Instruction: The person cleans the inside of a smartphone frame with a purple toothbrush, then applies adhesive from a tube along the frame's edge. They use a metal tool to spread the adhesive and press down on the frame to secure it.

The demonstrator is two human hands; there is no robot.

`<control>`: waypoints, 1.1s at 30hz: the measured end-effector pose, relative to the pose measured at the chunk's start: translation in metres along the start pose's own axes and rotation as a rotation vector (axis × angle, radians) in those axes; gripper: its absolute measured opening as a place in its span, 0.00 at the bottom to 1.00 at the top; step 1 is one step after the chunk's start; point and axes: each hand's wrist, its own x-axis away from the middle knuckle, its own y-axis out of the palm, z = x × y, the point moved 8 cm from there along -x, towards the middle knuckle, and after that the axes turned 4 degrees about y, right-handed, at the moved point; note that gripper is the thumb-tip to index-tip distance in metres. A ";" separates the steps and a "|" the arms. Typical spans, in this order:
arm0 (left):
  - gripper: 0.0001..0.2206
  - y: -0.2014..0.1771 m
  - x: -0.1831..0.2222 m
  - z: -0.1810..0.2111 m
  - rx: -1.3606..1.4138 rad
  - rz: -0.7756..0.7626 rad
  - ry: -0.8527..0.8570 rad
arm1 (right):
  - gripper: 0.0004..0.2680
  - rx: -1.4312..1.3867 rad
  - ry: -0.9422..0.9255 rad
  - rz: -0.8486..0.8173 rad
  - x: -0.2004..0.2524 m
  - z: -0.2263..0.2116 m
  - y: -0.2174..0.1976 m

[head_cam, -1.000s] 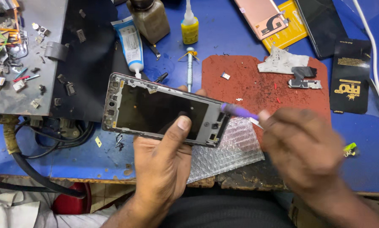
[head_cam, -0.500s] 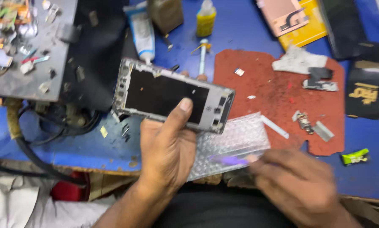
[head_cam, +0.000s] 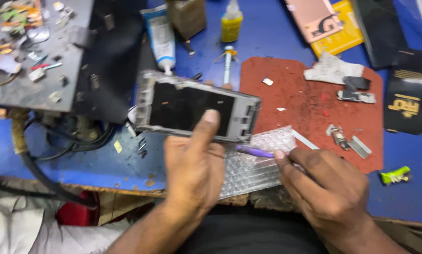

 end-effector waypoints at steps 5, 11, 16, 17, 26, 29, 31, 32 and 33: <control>0.14 0.007 0.005 -0.009 -0.042 -0.028 -0.016 | 0.08 -0.055 -0.012 -0.009 0.004 -0.003 0.001; 0.13 -0.001 0.003 -0.004 -0.011 -0.017 0.034 | 0.09 -0.010 0.051 -0.049 0.004 0.002 0.006; 0.13 0.007 0.004 0.000 -0.015 -0.055 0.032 | 0.11 -0.022 0.076 -0.041 0.005 0.007 -0.002; 0.13 0.004 0.002 0.001 -0.014 -0.037 0.039 | 0.11 -0.020 0.093 -0.037 0.004 0.007 -0.001; 0.14 0.000 -0.003 0.016 -0.002 -0.022 0.046 | 0.07 0.004 0.245 -0.057 0.025 0.035 -0.007; 0.12 -0.001 -0.003 0.019 0.001 -0.059 0.033 | 0.05 -0.037 0.390 -0.018 0.040 0.049 -0.017; 0.11 0.005 -0.002 0.010 0.003 -0.072 -0.031 | 0.06 -0.070 0.534 0.036 0.048 0.060 -0.026; 0.11 0.008 -0.001 0.006 -0.005 -0.065 -0.069 | 0.06 -0.193 0.621 0.045 0.050 0.069 -0.024; 0.11 0.009 0.001 0.000 -0.015 -0.049 -0.110 | 0.07 -0.320 0.710 0.047 0.054 0.078 -0.020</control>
